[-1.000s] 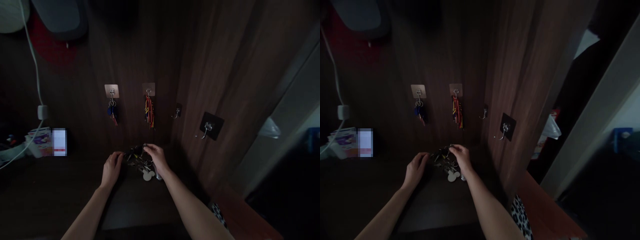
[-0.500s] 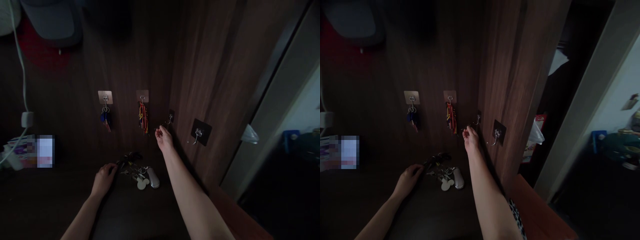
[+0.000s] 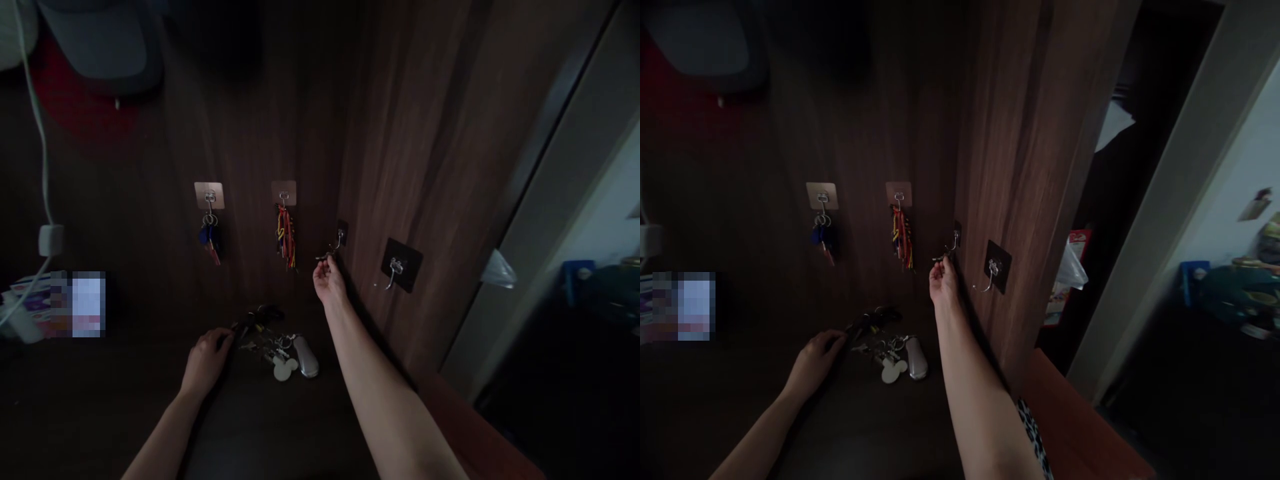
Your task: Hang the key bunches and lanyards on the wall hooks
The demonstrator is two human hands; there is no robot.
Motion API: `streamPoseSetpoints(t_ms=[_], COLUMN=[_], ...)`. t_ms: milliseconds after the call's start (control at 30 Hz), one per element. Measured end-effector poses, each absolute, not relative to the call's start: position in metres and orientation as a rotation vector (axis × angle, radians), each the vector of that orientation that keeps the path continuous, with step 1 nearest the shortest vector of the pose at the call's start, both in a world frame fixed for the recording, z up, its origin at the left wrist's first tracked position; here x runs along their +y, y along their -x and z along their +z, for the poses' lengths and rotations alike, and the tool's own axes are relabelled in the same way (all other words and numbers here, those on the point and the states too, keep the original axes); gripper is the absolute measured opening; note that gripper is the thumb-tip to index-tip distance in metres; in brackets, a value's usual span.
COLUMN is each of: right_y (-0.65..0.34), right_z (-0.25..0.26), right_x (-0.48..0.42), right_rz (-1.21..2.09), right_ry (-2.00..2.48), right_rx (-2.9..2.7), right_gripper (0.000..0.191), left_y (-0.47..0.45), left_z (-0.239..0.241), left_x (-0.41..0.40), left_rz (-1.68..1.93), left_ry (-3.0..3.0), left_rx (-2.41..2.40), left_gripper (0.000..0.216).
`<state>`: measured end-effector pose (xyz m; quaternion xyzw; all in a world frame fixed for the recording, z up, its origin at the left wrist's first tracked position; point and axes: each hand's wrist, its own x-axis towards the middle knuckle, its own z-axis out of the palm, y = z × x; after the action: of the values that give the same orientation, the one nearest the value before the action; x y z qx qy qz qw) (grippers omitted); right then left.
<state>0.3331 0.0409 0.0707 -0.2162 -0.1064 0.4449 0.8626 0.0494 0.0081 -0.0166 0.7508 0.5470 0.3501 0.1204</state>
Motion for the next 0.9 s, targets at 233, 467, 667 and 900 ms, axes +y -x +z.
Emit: streamPoseSetpoints(t_ms=[233, 467, 667, 900], right_y=[-0.333, -0.327, -0.313, -0.293], right_z=[0.059, 0.045, 0.026, 0.009], right_x=[0.039, 0.027, 0.014, -0.003], right_rz=[0.925, 0.946, 0.970, 1.022], right_ry=[0.462, 0.461, 0.539, 0.787], right_rx=[-0.212, -0.187, -0.236, -0.460], right_gripper=[0.006, 0.005, 0.015, 0.025], left_y=[-0.049, -0.050, -0.049, -0.049], left_z=[-0.020, -0.017, -0.018, -0.020], left_x=[0.012, 0.009, 0.010, 0.009], left_rz=[1.003, 0.992, 0.986, 0.995], left_ry=[-2.183, -2.193, -2.210, -2.205], left_rx=[1.604, 1.622, 1.602, 1.609], left_gripper=[0.029, 0.026, 0.027, 0.025])
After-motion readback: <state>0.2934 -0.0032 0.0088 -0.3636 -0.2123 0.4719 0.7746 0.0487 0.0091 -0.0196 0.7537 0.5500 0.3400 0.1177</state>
